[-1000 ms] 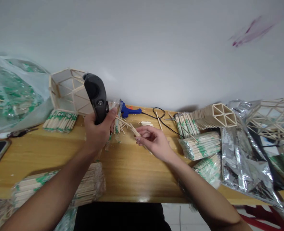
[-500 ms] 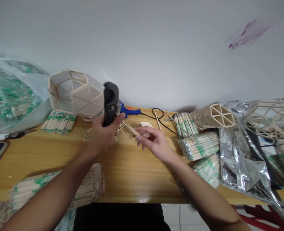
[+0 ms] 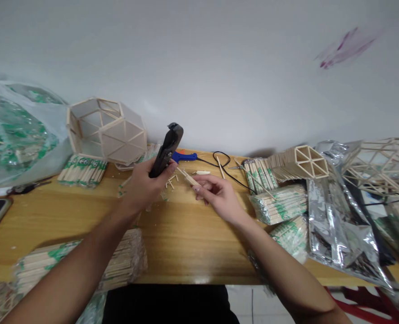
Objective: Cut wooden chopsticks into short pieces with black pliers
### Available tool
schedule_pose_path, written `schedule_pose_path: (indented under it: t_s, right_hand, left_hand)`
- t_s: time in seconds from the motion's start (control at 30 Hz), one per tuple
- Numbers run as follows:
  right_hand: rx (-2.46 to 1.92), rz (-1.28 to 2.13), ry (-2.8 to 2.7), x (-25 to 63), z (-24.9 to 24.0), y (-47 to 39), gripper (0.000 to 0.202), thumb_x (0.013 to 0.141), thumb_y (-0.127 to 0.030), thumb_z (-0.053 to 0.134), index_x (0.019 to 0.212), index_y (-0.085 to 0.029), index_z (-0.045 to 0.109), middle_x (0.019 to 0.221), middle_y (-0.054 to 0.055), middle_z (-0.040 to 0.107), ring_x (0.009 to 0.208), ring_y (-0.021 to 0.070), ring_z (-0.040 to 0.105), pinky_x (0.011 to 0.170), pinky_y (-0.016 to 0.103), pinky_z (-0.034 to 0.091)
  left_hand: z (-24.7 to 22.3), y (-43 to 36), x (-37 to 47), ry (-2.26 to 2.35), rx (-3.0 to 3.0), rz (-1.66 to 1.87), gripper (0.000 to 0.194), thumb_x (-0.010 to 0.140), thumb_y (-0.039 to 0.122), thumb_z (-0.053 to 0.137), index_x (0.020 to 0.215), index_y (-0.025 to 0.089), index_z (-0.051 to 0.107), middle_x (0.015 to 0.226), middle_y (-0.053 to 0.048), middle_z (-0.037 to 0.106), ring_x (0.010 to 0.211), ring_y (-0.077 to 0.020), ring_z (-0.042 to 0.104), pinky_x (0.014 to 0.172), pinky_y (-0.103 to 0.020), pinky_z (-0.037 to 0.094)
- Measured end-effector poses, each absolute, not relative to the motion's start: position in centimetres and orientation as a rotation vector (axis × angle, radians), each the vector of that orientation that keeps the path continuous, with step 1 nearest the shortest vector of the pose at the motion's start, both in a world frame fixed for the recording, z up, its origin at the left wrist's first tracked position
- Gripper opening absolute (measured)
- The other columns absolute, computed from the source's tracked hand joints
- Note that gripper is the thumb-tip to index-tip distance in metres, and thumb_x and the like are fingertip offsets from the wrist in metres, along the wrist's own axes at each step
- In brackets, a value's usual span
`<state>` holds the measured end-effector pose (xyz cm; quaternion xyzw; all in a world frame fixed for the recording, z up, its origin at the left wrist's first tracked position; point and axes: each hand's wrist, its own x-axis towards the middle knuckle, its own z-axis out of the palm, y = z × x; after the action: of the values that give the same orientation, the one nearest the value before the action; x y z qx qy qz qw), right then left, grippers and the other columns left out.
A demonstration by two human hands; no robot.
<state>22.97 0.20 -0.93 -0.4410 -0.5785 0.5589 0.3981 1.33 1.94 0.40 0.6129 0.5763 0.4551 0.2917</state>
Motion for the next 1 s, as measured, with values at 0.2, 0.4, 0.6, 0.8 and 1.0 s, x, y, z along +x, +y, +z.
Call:
schedule_pose_path:
  t_s: [0.2,0.4,0.6,0.8,1.0]
  right_hand:
    - [-1.175,1.142,-1.616,23.1,-1.4,0.1,0.028,0.089,-0.033,0.076,0.112,-0.018,0.079,0.08,0.004,0.074,0.063,0.0135,0.06,0.057,0.025,0.044]
    - [-1.169,0.964,-1.722,23.3,-1.6,0.0,0.025,0.092,-0.033,0.073,0.113,-0.019,0.078,0.096,0.008,0.076,0.074,0.0168,0.064,0.063,0.028,0.048]
    - [-1.102,1.338,-1.378,23.7,-0.9,0.7,0.036,0.09,-0.046,0.073,0.111,-0.018,0.072,0.081,0.005,0.075,0.059,0.014,0.063,0.052,0.026,0.043]
    - [-1.066,1.423,-1.217,24.4,-0.4,1.3,0.041,0.084,-0.051,0.077,0.11,-0.02,0.071,0.087,0.004,0.074,0.055,0.0101,0.055,0.047,0.023,0.035]
    - [-1.058,1.4,-1.291,24.1,-0.3,1.2,0.042,0.083,-0.054,0.078,0.106,-0.02,0.071,0.082,0.003,0.073,0.053,0.01,0.05,0.049,0.025,0.038]
  left_hand:
    - [0.1,2.0,1.5,1.568,1.808,1.17,0.029,0.09,0.045,0.063,0.08,0.019,0.068,0.058,0.004,0.052,0.054,-0.0125,0.048,0.054,-0.026,0.036]
    - [-0.3,2.0,1.7,1.607,1.741,1.148,0.038,0.091,0.052,0.063,0.072,0.019,0.063,0.056,0.004,0.047,0.055,-0.0121,0.044,0.053,-0.026,0.033]
    - [0.4,2.3,0.9,1.553,1.895,1.029,0.035,0.097,0.05,0.055,0.106,0.02,0.07,0.071,0.001,0.062,0.064,-0.015,0.054,0.061,-0.027,0.041]
    - [0.7,2.5,0.9,1.554,2.085,0.864,0.043,0.098,0.045,0.052,0.132,0.02,0.063,0.098,-0.005,0.073,0.083,-0.021,0.065,0.08,-0.032,0.049]
    - [0.4,2.2,1.3,1.446,2.143,0.809,0.051,0.099,0.046,0.051,0.146,0.025,0.056,0.127,-0.009,0.072,0.108,-0.0263,0.068,0.094,-0.038,0.051]
